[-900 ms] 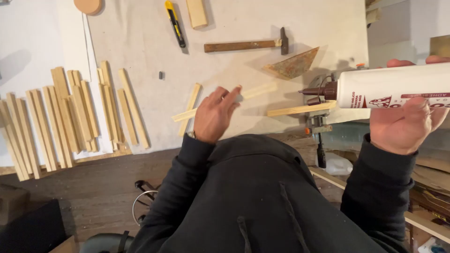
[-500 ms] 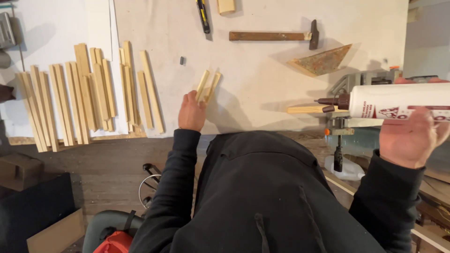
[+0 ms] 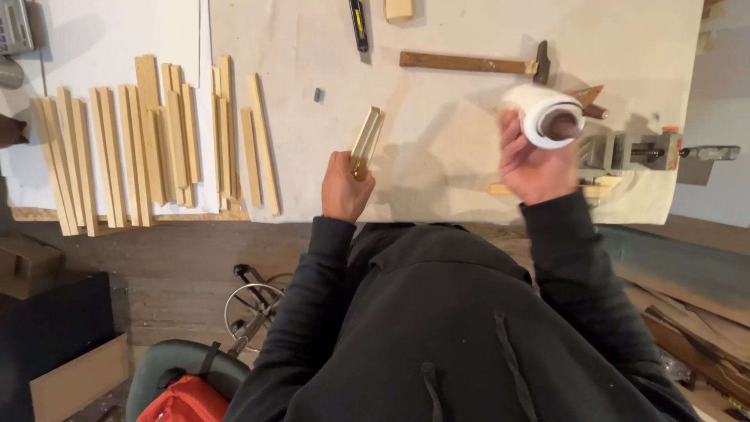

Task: Assembling wooden picture frames using glue, corner clamps, and a hammer.

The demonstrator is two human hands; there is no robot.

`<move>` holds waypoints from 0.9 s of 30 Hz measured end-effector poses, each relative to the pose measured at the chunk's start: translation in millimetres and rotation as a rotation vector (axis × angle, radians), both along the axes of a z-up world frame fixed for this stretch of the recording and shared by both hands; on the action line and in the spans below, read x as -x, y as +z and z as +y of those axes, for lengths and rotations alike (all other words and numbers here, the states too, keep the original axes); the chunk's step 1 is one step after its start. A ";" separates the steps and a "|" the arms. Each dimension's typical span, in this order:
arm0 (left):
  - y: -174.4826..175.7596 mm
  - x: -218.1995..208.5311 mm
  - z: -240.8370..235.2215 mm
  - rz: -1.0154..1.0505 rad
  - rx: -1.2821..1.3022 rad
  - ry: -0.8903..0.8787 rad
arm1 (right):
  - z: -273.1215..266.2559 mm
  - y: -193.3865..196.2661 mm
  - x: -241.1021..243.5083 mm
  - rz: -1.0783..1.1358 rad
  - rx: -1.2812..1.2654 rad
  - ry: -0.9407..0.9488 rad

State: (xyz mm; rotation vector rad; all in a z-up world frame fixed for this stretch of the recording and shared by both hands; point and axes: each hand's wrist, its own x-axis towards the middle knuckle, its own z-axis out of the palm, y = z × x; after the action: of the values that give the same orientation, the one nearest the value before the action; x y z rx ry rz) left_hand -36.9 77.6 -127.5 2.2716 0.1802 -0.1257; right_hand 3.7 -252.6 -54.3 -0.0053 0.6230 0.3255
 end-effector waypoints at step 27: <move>118.4 -18.1 -8.1 -0.345 -0.425 -0.832 | 92.6 73.6 14.7 -1.412 2.084 0.892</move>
State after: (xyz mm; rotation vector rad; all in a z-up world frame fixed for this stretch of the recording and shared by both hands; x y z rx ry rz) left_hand -18.8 69.5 -9.0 2.5998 -1.0116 -0.1301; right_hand -11.1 -160.0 19.3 -2.3470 -0.7645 0.2871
